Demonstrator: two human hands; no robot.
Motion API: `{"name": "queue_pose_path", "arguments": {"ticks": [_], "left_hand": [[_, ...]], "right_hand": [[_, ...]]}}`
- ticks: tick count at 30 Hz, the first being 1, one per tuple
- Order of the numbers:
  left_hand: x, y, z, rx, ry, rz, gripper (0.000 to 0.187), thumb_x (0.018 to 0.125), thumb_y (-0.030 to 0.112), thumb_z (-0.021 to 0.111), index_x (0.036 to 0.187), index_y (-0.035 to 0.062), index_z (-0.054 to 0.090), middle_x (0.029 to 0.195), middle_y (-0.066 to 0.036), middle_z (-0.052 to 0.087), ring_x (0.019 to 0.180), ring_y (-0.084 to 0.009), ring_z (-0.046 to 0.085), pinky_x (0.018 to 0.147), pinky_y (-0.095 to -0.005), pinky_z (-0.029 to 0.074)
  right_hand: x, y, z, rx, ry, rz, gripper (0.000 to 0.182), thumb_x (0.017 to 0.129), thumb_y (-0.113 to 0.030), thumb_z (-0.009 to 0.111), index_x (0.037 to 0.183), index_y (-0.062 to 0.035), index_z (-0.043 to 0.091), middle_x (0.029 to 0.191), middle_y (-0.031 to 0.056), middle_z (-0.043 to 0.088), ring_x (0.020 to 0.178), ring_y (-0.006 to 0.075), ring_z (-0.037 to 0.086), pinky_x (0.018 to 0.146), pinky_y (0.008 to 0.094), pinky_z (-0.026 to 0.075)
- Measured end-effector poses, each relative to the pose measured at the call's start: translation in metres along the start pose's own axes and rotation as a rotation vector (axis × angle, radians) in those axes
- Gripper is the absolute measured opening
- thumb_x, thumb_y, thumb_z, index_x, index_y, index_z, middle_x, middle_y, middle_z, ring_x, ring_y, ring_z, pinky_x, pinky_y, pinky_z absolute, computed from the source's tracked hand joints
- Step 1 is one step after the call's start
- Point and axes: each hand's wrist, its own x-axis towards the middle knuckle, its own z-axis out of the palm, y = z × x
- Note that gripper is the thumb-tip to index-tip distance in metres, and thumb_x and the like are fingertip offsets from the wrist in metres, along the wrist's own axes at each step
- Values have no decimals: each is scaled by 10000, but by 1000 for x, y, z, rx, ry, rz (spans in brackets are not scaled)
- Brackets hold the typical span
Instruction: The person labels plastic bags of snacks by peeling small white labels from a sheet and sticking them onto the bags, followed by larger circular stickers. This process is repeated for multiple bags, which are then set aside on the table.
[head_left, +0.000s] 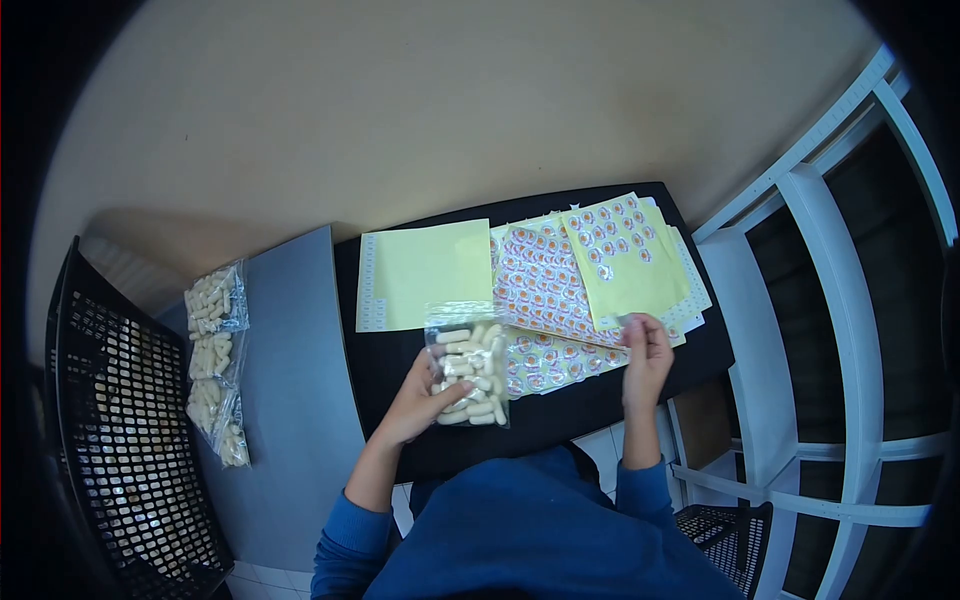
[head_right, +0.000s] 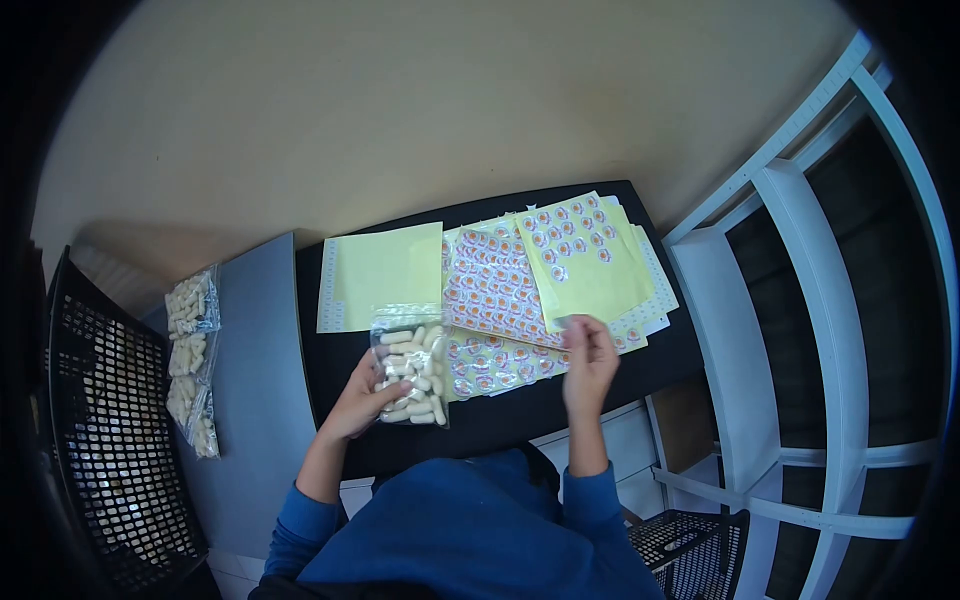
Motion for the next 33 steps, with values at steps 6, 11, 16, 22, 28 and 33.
{"name": "queue_pose_path", "arguments": {"ticks": [6, 11, 16, 22, 28, 33], "left_hand": [[0, 6, 4, -136, -29, -46, 354, 919, 190, 369, 1225, 19, 329, 1057, -99, 518, 949, -116, 521, 825, -239, 415], [-4, 6, 0, -23, -73, -1, 334, 924, 194, 356, 1204, 12, 361, 1035, -99, 522, 928, -102, 511, 802, -232, 410], [-3, 6, 2, -48, -64, 23, 328, 926, 184, 352, 1201, 6, 363, 1029, -95, 518, 940, -103, 492, 820, -230, 389], [-3, 3, 4, -58, -44, 26, 325, 925, 178, 357, 1199, 3, 362, 1036, -88, 512, 959, -107, 480, 832, -231, 380], [-3, 4, 4, -47, -46, 39, 300, 924, 175, 362, 1170, 3, 375, 1004, -73, 510, 942, -97, 478, 824, -227, 379], [-4, 5, 5, -42, -59, 56, 292, 923, 180, 370, 1160, 10, 377, 1005, -71, 511, 945, -92, 478, 825, -227, 380]], "right_hand": [[-42, -32, 53, -143, -467, -297, 97, 708, 13, 623, 797, -25, 631, 776, 72, 625, 695, 160, 560, 658, 272, 425], [-44, -30, 73, -267, -702, -584, 133, 660, -53, 676, 789, -71, 650, 764, 22, 629, 702, 178, 558, 648, 298, 378], [-42, -27, 76, -298, -740, -576, 145, 660, -71, 684, 800, -97, 658, 765, 7, 634, 766, 173, 556, 701, 301, 371], [-42, -31, 78, -375, -679, -662, 157, 657, -97, 691, 810, -113, 663, 781, -7, 638, 821, 188, 549, 743, 302, 366], [-44, -26, 77, -390, -718, -667, 164, 644, -92, 689, 805, -112, 665, 833, -21, 634, 855, 187, 531, 743, 308, 367], [-47, -25, 77, -417, -666, -701, 165, 634, -88, 688, 794, -117, 661, 840, -22, 633, 847, 195, 527, 734, 313, 376]]}}
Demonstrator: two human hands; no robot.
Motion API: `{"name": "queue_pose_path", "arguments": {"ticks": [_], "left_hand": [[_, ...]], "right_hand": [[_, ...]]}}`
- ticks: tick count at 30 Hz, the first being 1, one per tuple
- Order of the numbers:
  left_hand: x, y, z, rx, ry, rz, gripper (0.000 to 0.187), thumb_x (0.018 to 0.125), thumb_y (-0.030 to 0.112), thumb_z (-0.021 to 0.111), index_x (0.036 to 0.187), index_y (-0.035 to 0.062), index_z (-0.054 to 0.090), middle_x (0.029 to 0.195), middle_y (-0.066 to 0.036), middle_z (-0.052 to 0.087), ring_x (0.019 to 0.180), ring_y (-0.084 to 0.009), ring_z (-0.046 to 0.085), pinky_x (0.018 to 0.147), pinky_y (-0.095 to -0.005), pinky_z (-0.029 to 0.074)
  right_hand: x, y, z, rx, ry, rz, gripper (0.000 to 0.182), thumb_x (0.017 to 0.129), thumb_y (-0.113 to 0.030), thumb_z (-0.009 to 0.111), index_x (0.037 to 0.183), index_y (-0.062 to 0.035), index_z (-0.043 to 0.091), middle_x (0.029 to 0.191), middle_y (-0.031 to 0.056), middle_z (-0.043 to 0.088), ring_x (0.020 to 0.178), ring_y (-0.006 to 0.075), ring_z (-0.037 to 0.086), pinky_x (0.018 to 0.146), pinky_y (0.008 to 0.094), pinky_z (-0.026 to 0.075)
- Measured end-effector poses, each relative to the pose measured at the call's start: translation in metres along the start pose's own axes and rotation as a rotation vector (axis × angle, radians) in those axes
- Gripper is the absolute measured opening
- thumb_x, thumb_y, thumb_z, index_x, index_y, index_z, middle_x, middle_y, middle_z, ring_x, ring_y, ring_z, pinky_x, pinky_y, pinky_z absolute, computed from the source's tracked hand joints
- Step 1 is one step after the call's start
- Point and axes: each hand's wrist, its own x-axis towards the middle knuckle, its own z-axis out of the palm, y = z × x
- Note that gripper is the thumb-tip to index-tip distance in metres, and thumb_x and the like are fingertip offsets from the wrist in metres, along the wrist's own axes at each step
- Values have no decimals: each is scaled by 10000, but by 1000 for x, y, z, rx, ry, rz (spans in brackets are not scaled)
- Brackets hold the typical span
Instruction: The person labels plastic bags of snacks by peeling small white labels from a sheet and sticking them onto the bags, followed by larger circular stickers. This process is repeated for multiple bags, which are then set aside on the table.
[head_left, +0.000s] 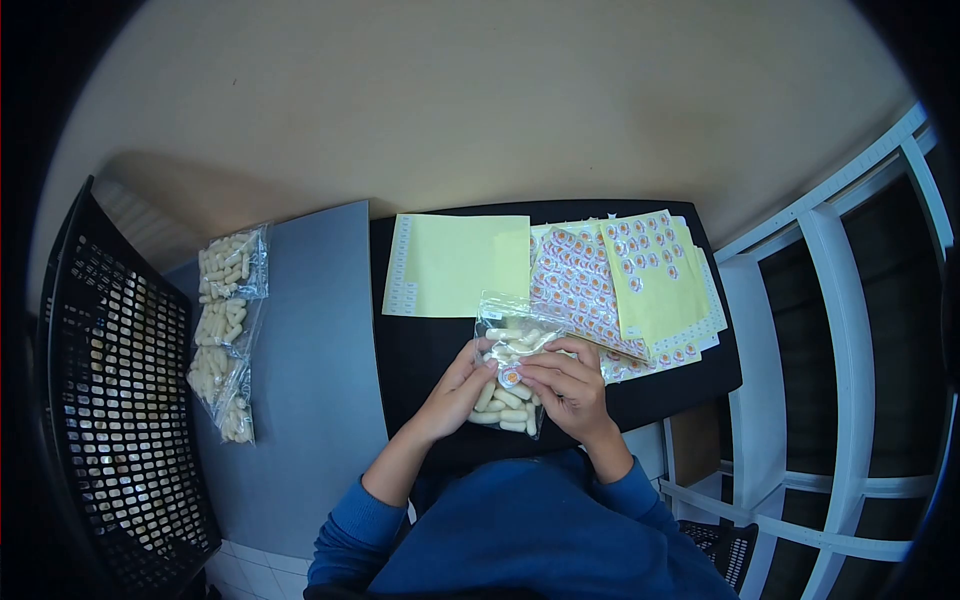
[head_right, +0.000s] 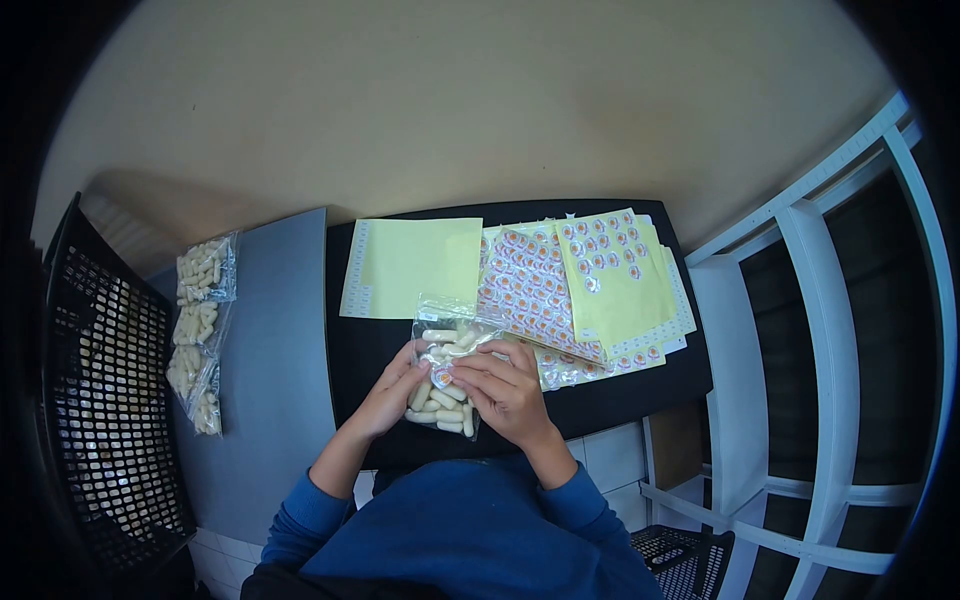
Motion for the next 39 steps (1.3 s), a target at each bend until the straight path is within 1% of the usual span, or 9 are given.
{"name": "queue_pose_path", "arguments": {"ticks": [7, 13, 16, 18, 19, 21, 31, 37, 39], "left_hand": [[-1, 1, 5, -85, -25, -12, 312, 892, 110, 446, 1174, 14, 353, 1027, -93, 518, 922, -92, 509, 777, -222, 426], [2, -5, 8, -18, 88, 80, 328, 874, 71, 469, 1174, 10, 350, 1067, -120, 518, 922, -111, 530, 769, -230, 444], [5, -4, 13, 12, 162, 167, 339, 859, 48, 488, 1166, -8, 355, 1064, -119, 524, 940, -120, 529, 774, -235, 443], [6, -1, 18, -57, 202, 256, 345, 844, 26, 504, 1156, -31, 367, 1047, -114, 533, 948, -126, 528, 779, -236, 440], [7, -2, 19, -56, 201, 255, 345, 844, 26, 504, 1156, -31, 367, 1047, -114, 533, 948, -126, 528, 779, -236, 440], [7, -6, 18, 2, 267, 304, 338, 838, 30, 517, 1142, -46, 390, 1021, -112, 546, 936, -128, 534, 778, -236, 438], [6, -11, 15, 95, 329, 220, 281, 840, 64, 531, 1083, -42, 436, 970, -99, 562, 889, -105, 537, 763, -234, 440], [4, -10, 15, 94, 180, 231, 357, 849, 50, 505, 1161, -32, 351, 1064, -128, 513, 973, -132, 505, 814, -255, 425], [3, -4, 14, -5, 99, 135, 475, 841, 6, 491, 1250, -16, 252, 1172, -137, 439, 1075, -164, 455, 909, -285, 366]], "right_hand": [[-2, 0, -1, -47, -11, -7, 166, 641, -74, 680, 801, -115, 659, 906, 5, 609, 884, 214, 511, 748, 333, 387], [1, -10, -5, -56, -52, 39, 199, 639, -97, 691, 833, -134, 667, 1076, 97, 526, 994, 277, 479, 835, 369, 385], [-9, -10, 9, 172, 29, 219, 179, 664, -81, 691, 820, -51, 609, 1165, 134, 450, 1101, 298, 436, 845, 394, 416], [-15, -9, 25, 466, 244, 459, 277, 698, -24, 671, 891, -9, 472, 1226, 162, 367, 1130, 287, 431, 815, 360, 467], [-16, -9, 29, 467, 245, 459, 277, 698, -24, 671, 891, -9, 472, 1226, 162, 367, 1130, 287, 431, 815, 360, 467], [-17, -10, 34, 865, 264, 682, 400, 705, 33, 651, 949, -30, 341, 1222, 177, 345, 1063, 268, 491, 806, 296, 485], [-10, -16, 26, 813, 230, 670, 549, 691, 27, 656, 1104, -19, 298, 1151, 157, 373, 944, 212, 554, 747, 274, 492], [-11, -4, 33, 891, 206, 676, 713, 705, -22, 669, 1263, -6, 226, 1138, 162, 406, 1009, 200, 506, 789, 296, 462], [-8, -4, 32, 856, 217, 670, 761, 710, -18, 669, 1297, -5, 183, 1070, 155, 471, 979, 193, 523, 788, 284, 461]]}}
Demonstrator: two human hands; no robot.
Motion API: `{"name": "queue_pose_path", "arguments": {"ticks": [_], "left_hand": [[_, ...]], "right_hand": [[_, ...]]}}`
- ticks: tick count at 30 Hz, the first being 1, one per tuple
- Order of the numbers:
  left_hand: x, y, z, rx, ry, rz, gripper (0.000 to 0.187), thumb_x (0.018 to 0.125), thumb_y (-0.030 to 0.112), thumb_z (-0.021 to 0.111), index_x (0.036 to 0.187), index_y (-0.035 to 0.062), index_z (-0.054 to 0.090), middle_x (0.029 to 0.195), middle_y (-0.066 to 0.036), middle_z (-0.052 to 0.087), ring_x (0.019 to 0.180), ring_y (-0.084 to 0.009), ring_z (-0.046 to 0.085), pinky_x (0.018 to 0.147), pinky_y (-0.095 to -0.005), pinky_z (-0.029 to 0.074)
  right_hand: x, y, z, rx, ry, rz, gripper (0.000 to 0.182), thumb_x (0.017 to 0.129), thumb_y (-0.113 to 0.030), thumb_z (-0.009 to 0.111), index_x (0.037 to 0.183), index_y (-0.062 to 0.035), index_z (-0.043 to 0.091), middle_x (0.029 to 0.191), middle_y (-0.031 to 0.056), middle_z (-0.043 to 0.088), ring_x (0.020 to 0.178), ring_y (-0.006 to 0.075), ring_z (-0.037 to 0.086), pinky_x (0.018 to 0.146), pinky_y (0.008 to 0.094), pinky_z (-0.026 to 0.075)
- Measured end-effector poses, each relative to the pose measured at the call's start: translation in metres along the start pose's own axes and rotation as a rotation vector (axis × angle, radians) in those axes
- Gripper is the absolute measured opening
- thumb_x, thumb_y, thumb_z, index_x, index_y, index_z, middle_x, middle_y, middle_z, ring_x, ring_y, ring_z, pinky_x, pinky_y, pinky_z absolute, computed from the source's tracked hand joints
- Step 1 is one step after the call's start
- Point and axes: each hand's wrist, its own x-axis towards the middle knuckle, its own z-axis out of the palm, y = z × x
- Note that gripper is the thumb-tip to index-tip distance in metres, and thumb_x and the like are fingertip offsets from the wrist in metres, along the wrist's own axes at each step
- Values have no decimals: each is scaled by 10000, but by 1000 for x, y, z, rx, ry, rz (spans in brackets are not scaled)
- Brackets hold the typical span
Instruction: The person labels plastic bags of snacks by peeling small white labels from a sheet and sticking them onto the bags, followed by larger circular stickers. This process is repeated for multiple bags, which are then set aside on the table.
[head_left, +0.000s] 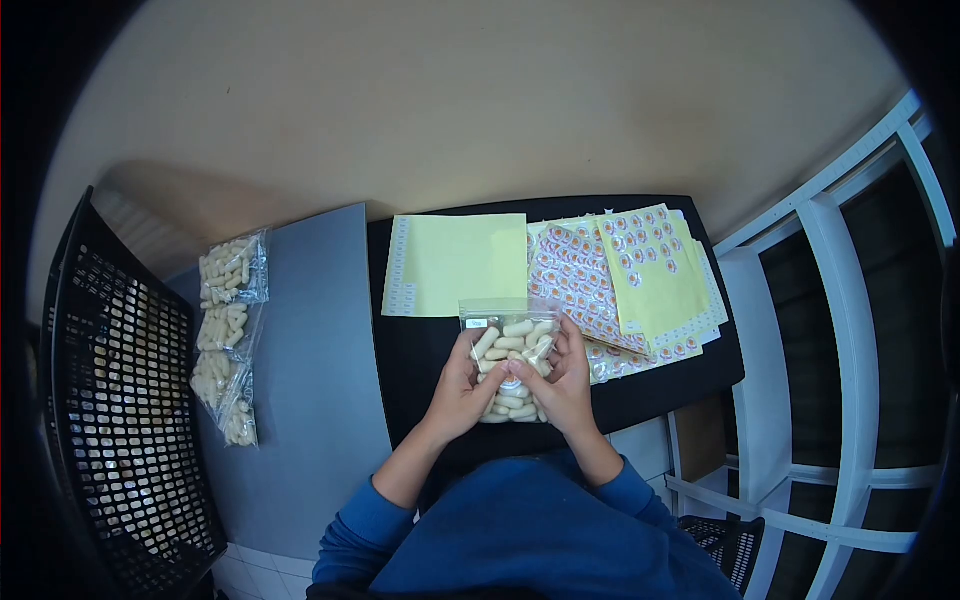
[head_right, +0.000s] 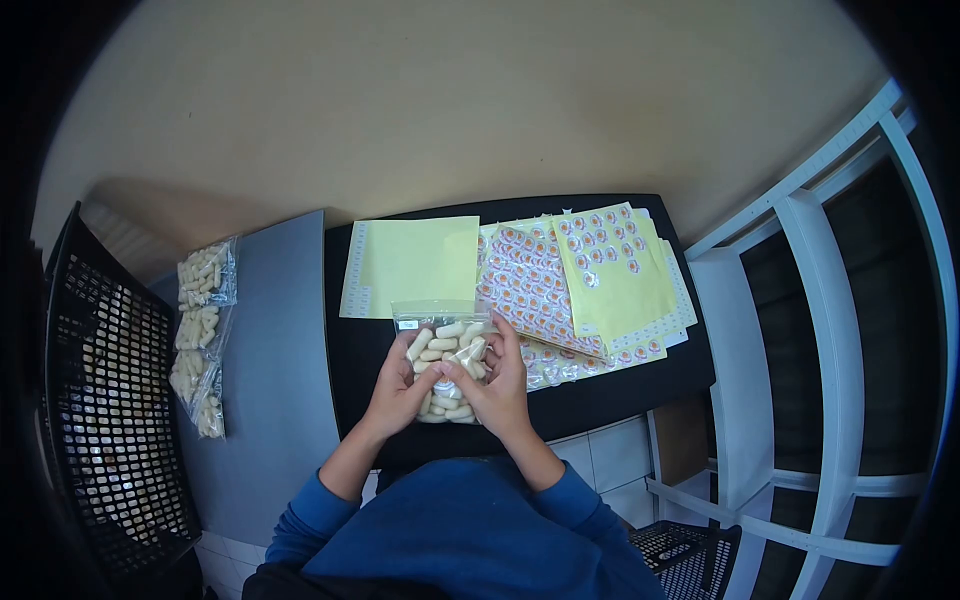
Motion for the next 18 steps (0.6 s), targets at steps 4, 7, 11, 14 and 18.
{"name": "queue_pose_path", "arguments": {"ticks": [4, 7, 11, 14, 18], "left_hand": [[-3, 9, 6, -25, -26, -5, 540, 818, -27, 505, 1275, -3, 220, 1215, -141, 403, 1120, -179, 418, 935, -297, 342], [-4, 10, 6, -28, -63, -37, 595, 793, -57, 508, 1295, -2, 193, 1246, -145, 371, 1145, -186, 394, 950, -304, 325], [-5, 7, 3, -17, -66, -8, 644, 772, -79, 496, 1317, 13, 165, 1261, -147, 357, 1160, -193, 380, 964, -307, 308], [-5, 1, 0, -44, -84, 21, 644, 777, -66, 491, 1323, 17, 158, 1265, -150, 354, 1168, -200, 373, 968, -311, 307], [-4, 0, 1, -92, -74, 47, 574, 805, -24, 484, 1301, 0, 197, 1246, -151, 381, 1162, -207, 388, 955, -311, 327]], "right_hand": [[2, -6, 0, -12, 55, -2, 770, 717, -4, 659, 1308, -4, 166, 988, 139, 516, 934, 184, 546, 764, 271, 469], [2, -10, 0, -68, 71, -11, 768, 723, 4, 650, 1312, -5, 158, 961, 130, 523, 893, 177, 563, 738, 256, 476], [0, -12, 5, -113, 92, -72, 770, 728, 0, 646, 1316, -4, 148, 959, 128, 523, 895, 177, 564, 725, 256, 480], [1, -11, 3, -124, 74, -60, 773, 734, -4, 641, 1320, -5, 136, 975, 139, 520, 909, 189, 559, 751, 269, 473], [-3, -11, 0, -63, 19, -17, 796, 740, 2, 626, 1337, -21, 100, 1078, 172, 467, 1008, 217, 507, 837, 296, 433]]}}
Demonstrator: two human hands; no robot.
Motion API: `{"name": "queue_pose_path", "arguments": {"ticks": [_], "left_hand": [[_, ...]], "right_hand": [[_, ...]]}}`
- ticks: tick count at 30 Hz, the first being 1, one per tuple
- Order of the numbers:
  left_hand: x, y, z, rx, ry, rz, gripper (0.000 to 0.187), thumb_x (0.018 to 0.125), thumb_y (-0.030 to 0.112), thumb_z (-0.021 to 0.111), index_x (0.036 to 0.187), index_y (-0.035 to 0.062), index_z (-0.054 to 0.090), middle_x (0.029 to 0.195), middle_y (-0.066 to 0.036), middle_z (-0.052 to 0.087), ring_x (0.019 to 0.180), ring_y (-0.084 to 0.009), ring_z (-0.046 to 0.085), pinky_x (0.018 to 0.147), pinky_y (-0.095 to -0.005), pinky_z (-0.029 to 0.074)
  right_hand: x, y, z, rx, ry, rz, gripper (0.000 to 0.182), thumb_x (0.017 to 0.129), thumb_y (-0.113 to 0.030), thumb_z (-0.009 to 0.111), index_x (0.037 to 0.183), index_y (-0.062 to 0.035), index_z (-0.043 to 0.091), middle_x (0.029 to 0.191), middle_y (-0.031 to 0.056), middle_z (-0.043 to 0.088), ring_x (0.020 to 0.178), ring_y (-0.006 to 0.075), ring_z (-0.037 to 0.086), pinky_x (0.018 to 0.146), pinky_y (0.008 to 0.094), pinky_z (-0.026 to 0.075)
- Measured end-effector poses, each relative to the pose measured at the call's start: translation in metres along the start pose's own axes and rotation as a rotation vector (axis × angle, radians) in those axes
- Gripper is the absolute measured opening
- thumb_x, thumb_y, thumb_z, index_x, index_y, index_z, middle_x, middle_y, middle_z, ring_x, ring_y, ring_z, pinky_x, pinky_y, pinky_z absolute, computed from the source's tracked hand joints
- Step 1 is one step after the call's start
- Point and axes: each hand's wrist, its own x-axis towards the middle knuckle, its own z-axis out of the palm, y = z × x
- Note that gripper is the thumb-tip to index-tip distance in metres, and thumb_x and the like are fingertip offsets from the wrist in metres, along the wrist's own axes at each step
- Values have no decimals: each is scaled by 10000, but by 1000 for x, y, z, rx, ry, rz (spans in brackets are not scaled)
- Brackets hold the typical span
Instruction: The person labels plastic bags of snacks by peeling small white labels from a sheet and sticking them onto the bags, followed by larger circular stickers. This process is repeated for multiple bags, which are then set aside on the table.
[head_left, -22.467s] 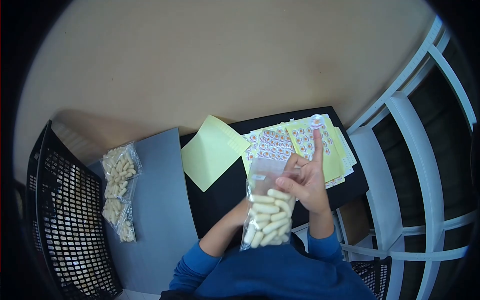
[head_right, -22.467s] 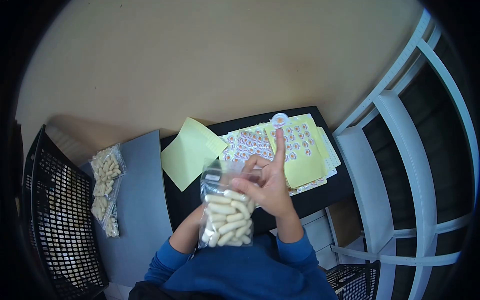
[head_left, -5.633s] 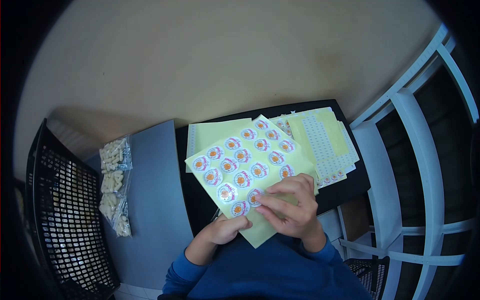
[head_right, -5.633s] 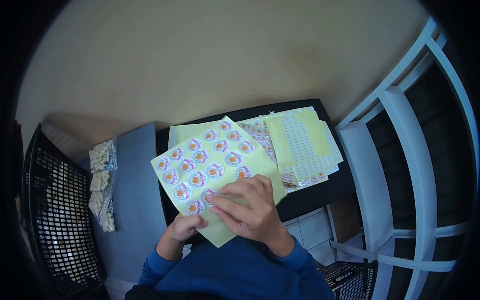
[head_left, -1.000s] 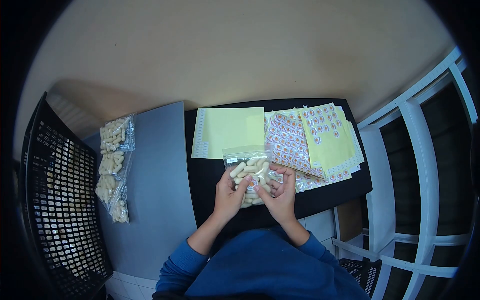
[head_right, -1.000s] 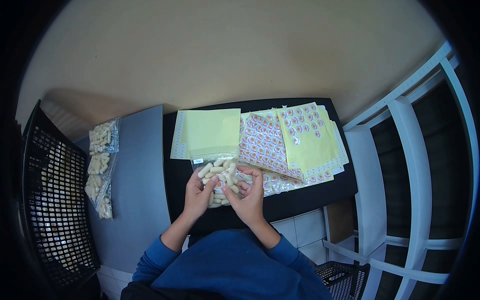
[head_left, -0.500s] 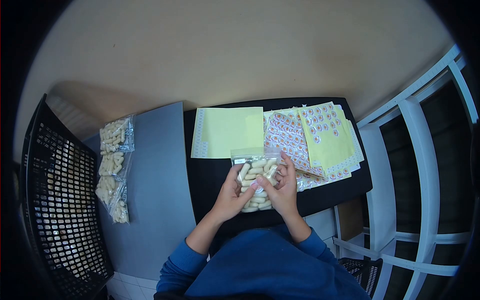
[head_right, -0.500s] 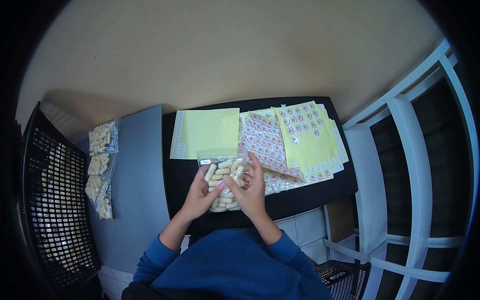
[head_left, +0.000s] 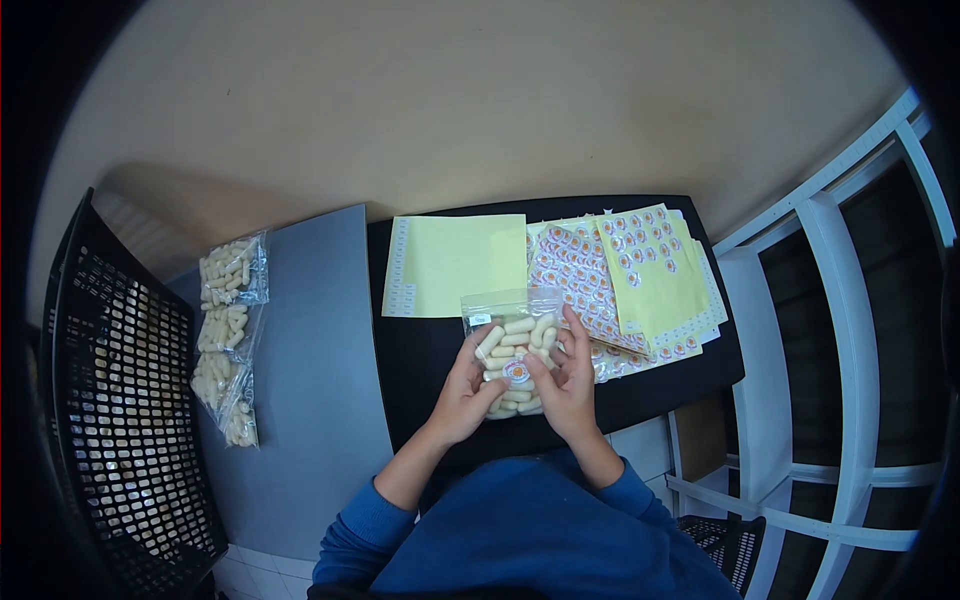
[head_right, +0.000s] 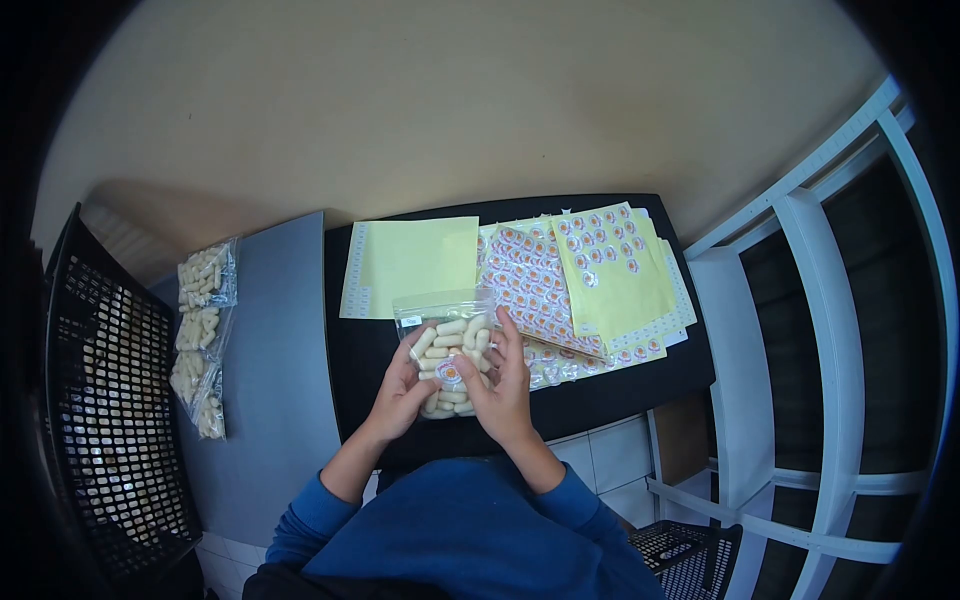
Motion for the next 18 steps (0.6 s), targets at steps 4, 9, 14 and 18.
{"name": "queue_pose_path", "arguments": {"ticks": [4, 9, 14, 18], "left_hand": [[4, -2, 1, -28, 108, -5, 484, 837, 4, 483, 1263, -7, 254, 1169, -151, 446, 1063, -171, 470, 875, -274, 399], [4, -8, -1, 73, 208, 52, 402, 862, 43, 473, 1215, -28, 296, 1101, -144, 493, 1008, -150, 498, 842, -264, 416], [5, -4, 0, 44, 186, 42, 427, 864, 43, 470, 1233, -22, 268, 1142, -159, 460, 1048, -163, 470, 878, -279, 391], [3, -2, 1, -17, 83, 34, 517, 847, 24, 490, 1274, -1, 199, 1199, -173, 407, 1104, -189, 429, 925, -299, 355]], "right_hand": [[-6, -3, 2, -37, -121, -77, 832, 728, 25, 611, 1352, -42, 66, 1141, 171, 402, 1078, 227, 448, 876, 304, 403], [-9, -3, 8, 87, -91, 11, 863, 696, 83, 558, 1363, -63, 30, 1133, 148, 379, 1079, 226, 437, 876, 295, 398], [-7, -4, 6, 93, -99, 22, 860, 695, 86, 554, 1363, -62, 32, 1144, 150, 380, 1084, 221, 434, 884, 299, 391], [-5, -5, 3, 103, -90, 32, 801, 725, 56, 582, 1351, -32, 91, 1143, 151, 406, 1082, 209, 439, 894, 310, 385]]}}
